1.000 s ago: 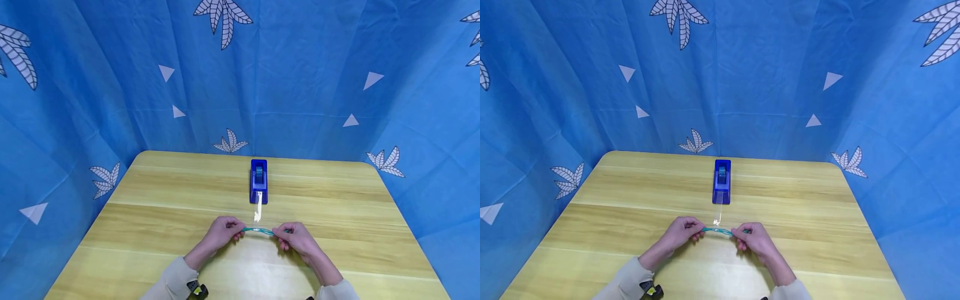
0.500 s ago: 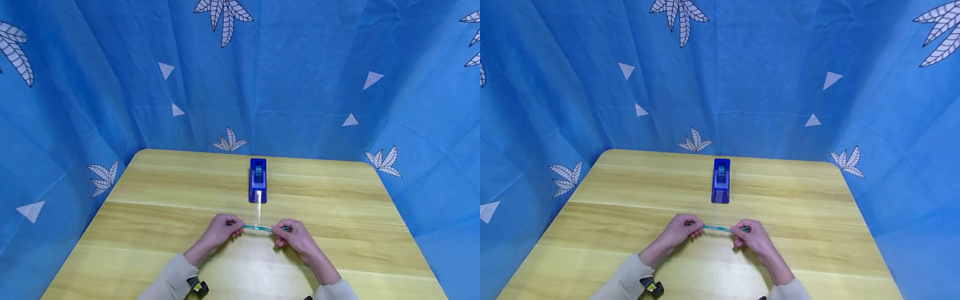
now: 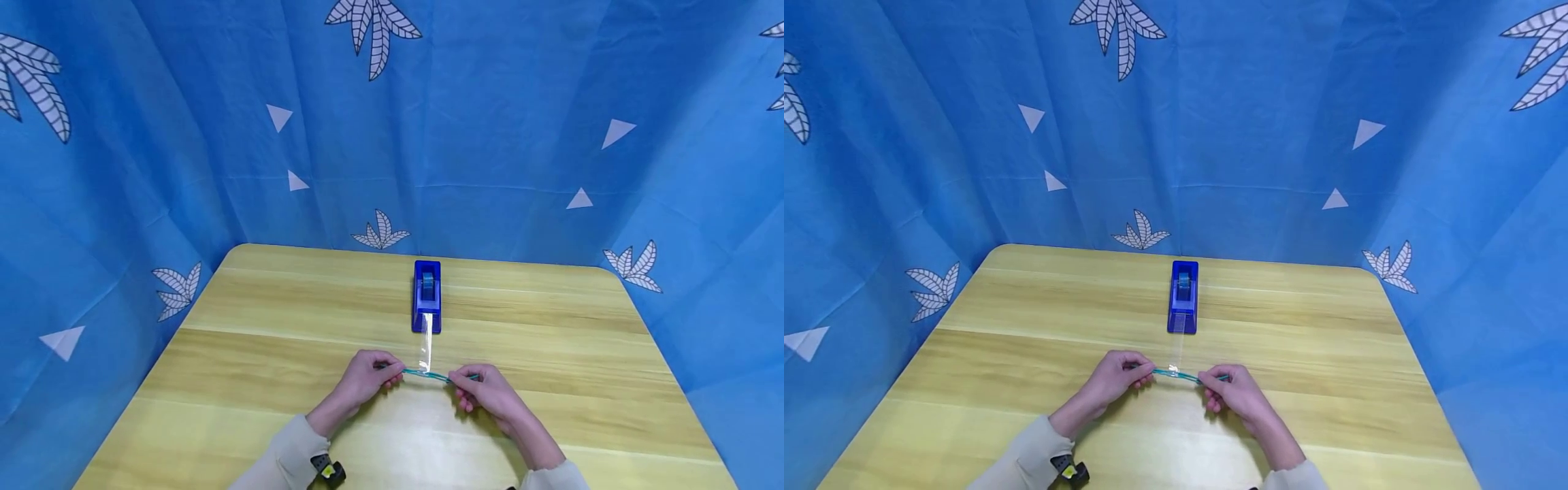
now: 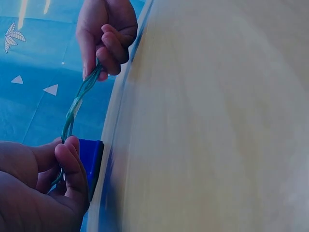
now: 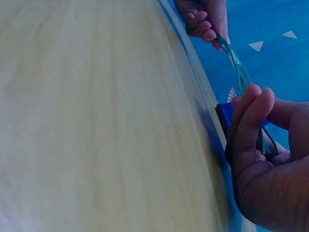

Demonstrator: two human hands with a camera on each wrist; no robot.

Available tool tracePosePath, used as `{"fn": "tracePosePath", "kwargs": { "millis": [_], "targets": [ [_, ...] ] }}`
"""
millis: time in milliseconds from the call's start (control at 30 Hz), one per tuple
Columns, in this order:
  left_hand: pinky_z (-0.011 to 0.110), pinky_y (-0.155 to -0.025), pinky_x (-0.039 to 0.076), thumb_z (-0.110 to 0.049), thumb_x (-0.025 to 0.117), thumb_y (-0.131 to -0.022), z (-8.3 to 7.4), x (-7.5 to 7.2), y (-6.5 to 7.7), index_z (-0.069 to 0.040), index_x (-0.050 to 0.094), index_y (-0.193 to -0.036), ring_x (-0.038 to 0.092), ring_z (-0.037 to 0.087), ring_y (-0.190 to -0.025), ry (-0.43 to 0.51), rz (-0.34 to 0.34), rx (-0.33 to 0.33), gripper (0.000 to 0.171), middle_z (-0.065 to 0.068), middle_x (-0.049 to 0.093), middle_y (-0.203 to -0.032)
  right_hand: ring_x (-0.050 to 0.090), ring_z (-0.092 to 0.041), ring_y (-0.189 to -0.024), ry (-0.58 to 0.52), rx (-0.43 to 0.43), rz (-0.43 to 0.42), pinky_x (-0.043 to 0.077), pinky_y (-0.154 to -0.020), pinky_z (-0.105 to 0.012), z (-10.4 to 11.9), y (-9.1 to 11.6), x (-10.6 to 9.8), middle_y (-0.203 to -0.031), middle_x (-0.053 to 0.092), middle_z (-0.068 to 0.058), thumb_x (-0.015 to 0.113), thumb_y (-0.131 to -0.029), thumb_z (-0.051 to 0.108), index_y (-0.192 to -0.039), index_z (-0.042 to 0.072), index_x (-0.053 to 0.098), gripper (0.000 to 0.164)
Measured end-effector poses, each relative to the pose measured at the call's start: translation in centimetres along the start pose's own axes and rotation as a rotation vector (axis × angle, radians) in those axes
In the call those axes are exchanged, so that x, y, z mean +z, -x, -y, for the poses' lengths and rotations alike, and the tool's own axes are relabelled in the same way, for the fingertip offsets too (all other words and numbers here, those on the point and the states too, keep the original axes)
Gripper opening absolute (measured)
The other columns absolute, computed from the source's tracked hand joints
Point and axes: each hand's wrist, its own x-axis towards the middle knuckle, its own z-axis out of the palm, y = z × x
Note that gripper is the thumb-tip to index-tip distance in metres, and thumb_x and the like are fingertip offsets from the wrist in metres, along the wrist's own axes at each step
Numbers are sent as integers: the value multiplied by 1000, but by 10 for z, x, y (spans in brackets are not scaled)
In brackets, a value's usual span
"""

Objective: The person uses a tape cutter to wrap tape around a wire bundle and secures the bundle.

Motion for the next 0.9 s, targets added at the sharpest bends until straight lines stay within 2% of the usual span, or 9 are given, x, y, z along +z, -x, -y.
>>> {"fn": "tracePosePath", "kwargs": {
  "millis": [167, 467, 567, 733, 900],
  "targets": [
    [21, -63, 55, -10, 71, -97, 2, 1, 0, 3, 75, -103, 63, 13, -70, -14, -4, 11, 15, 17, 76, -90, 58, -8, -60, 28, 7, 21, 49, -55, -18, -1, 3, -2, -71, 61, 3, 65, -103, 21, -107, -11, 69, 33],
    [24, -65, 55, -15, 74, -96, 4, 4, -4, -3, 78, -100, 64, 15, -70, -83, -21, 49, 14, 12, 76, -87, 65, -10, -63, 28, -26, -53, 58, -62, -22, -1, 2, -4, -75, 71, -5, 68, -98, 8, -108, -14, 69, 24],
    [26, -68, 55, -19, 74, -96, 4, 3, -6, -6, 78, -101, 63, 15, -71, -126, -25, 39, 14, 9, 74, -85, 68, -11, -65, 19, -31, -66, 62, -67, -25, -2, 0, -4, -78, 73, -6, 70, -97, 6, -110, -14, 70, 24],
    [29, -71, 56, -23, 70, -99, 2, -2, -10, -6, 77, -101, 63, 15, -75, -173, 34, 13, 18, 7, 73, -86, 72, -13, -67, 6, -35, -111, 63, -72, -29, -2, -2, -3, -82, 76, -10, 71, -95, 4, -109, -12, 72, 21],
    [25, -68, 55, -22, 68, -101, 1, -8, -13, -2, 76, -101, 63, 14, -74, -142, 94, -13, 21, 6, 72, -85, 74, -14, -70, 15, -47, -145, 64, -74, -29, 2, -3, -1, -87, 77, -14, 72, -95, 3, -109, -11, 73, 20]
  ]
}}
